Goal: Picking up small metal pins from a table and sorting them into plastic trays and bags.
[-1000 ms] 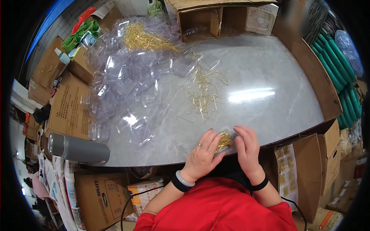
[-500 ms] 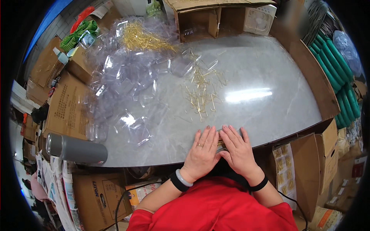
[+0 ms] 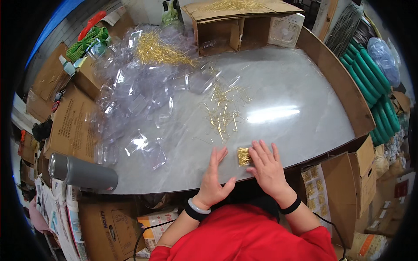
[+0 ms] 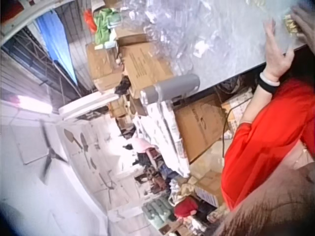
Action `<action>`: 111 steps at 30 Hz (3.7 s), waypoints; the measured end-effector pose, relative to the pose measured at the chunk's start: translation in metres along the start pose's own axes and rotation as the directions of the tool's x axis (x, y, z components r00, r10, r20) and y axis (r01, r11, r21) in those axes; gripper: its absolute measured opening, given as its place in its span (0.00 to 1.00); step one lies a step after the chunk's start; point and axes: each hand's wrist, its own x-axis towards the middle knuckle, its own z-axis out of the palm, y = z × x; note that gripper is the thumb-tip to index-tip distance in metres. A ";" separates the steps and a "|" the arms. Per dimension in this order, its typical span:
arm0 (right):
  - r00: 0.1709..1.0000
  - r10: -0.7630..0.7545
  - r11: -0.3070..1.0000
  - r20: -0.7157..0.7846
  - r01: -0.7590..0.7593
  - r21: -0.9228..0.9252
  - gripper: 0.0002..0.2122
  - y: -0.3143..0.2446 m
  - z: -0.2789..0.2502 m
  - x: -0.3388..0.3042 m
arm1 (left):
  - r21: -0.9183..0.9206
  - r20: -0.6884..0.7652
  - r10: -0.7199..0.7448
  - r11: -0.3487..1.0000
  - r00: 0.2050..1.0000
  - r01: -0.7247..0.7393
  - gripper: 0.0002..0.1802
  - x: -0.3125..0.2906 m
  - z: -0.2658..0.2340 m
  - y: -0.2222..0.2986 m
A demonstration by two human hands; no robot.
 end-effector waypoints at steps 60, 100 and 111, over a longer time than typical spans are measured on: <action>0.893 -0.254 0.966 0.372 0.253 0.052 0.34 0.057 -0.004 0.081 | 0.349 -0.014 0.155 0.926 0.988 -0.140 0.29 0.004 0.004 0.003; 0.981 -0.185 0.915 -0.064 0.196 0.352 0.13 -0.005 0.002 0.044 | 0.577 0.062 -0.046 0.817 0.997 0.002 0.32 0.002 -0.017 0.010; 0.987 0.037 0.915 -0.159 0.031 0.402 0.17 -0.008 -0.006 0.021 | 0.594 -0.004 -0.031 0.804 1.000 0.027 0.35 0.000 -0.022 0.010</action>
